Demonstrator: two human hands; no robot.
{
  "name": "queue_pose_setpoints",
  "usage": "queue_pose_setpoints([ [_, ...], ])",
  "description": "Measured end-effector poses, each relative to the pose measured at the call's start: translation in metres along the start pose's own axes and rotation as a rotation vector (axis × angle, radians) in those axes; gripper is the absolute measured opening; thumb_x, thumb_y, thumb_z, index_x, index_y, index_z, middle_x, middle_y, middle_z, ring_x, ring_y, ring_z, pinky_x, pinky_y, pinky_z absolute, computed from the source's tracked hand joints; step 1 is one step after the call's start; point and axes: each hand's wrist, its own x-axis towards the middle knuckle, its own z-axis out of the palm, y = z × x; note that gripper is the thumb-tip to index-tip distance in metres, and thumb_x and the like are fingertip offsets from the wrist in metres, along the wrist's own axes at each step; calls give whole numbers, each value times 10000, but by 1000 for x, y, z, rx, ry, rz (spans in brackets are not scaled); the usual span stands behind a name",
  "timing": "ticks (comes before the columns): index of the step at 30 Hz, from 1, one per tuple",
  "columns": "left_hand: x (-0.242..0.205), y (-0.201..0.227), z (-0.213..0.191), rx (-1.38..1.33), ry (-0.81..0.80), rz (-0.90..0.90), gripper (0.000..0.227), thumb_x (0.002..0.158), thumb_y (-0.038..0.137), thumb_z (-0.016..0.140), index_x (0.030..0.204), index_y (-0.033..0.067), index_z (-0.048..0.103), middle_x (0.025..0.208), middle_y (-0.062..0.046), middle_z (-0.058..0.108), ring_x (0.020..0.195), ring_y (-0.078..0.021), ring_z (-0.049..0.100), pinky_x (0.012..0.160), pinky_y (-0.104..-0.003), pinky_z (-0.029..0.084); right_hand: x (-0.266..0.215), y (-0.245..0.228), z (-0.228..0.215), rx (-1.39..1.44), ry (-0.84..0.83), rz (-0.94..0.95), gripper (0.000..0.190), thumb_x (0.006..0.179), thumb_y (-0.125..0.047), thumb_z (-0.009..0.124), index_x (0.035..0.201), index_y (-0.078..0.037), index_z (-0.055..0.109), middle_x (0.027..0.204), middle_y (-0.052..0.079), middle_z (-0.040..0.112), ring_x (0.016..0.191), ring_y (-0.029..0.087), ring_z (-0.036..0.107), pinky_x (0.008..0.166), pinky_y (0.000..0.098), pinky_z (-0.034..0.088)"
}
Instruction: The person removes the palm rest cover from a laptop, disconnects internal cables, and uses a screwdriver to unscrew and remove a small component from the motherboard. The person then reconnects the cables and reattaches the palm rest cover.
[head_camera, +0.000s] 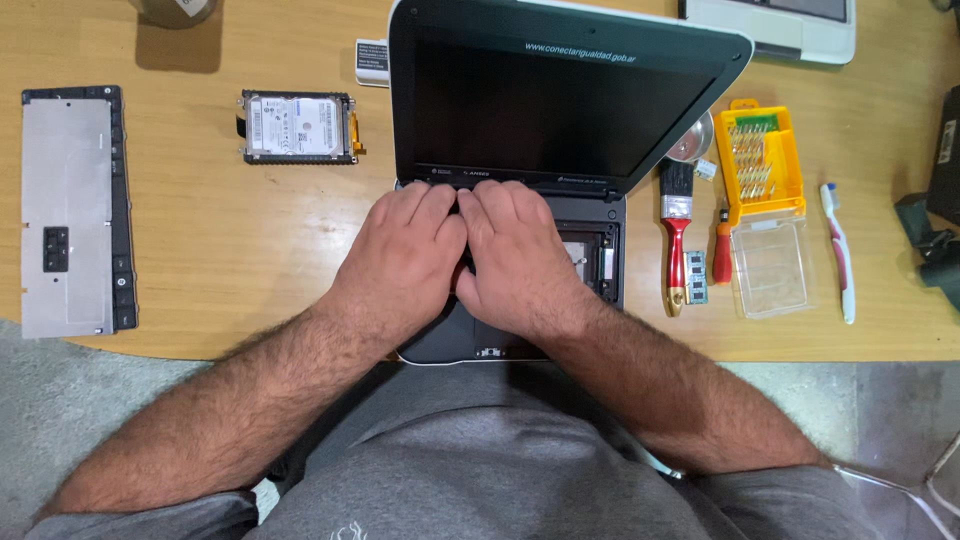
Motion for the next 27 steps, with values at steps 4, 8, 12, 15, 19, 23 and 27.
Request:
queue_pose_setpoints([
  [4, -1, -4, 10, -5, 39, -4, 234, 1050, 65, 414, 943, 16, 616, 1002, -153, 554, 987, -315, 593, 832, -422, 488, 5, -2, -5, 40, 29, 26, 697, 764, -289, 729, 1337, 78, 576, 1191, 208, 534, 1192, 393, 522, 1039, 478, 401],
  [8, 4, -7, 8, -15, 25, 3, 227, 1052, 56, 406, 938, 23, 599, 952, -132, 529, 947, -308, 584, 794, -416, 474, 10, -1, -9, 63, -4, 55, 679, 734, -308, 778, 1282, 46, 589, 1152, 169, 519, 1161, 368, 524, 994, 463, 418],
  [12, 11, -5, 3, 15, 8, -1, 205, 1045, 73, 441, 931, 42, 608, 931, -112, 533, 950, -293, 590, 797, -412, 466, 14, 1, -10, 80, -27, 80, 663, 675, -275, 798, 1237, 24, 613, 1109, 132, 507, 1116, 342, 525, 948, 444, 422],
  [15, 3, -9, 12, 31, 22, 43, 180, 1024, 57, 433, 987, 35, 607, 940, -111, 514, 967, -299, 575, 807, -408, 463, 11, 2, -6, 76, -24, 83, 643, 678, -255, 801, 1227, 21, 611, 1102, 137, 504, 1124, 343, 520, 965, 437, 421],
  [19, -2, -9, 17, 36, 30, 46, 174, 1015, 70, 448, 947, 48, 607, 911, -102, 516, 954, -299, 580, 818, -409, 466, 9, 6, -8, 56, -15, 61, 704, 652, -280, 838, 1251, 12, 609, 1129, 146, 533, 1159, 358, 537, 986, 465, 437],
  [23, -3, -9, 14, 46, 12, 45, 201, 1035, 81, 432, 1035, 34, 628, 987, -118, 546, 1017, -306, 592, 859, -416, 476, 3, 8, -32, 163, -78, 31, 626, 772, -311, 820, 1272, 25, 649, 1172, 187, 603, 1211, 374, 574, 1029, 467, 445],
  [27, -7, -12, 18, 67, 18, 50, 185, 1010, 218, 593, 1064, 53, 658, 1109, -138, 593, 1119, -328, 606, 954, -441, 489, -34, 26, -54, 369, -104, 27, 519, 922, -340, 739, 1275, 33, 669, 1178, 245, 658, 1206, 429, 613, 1072, 533, 420],
])
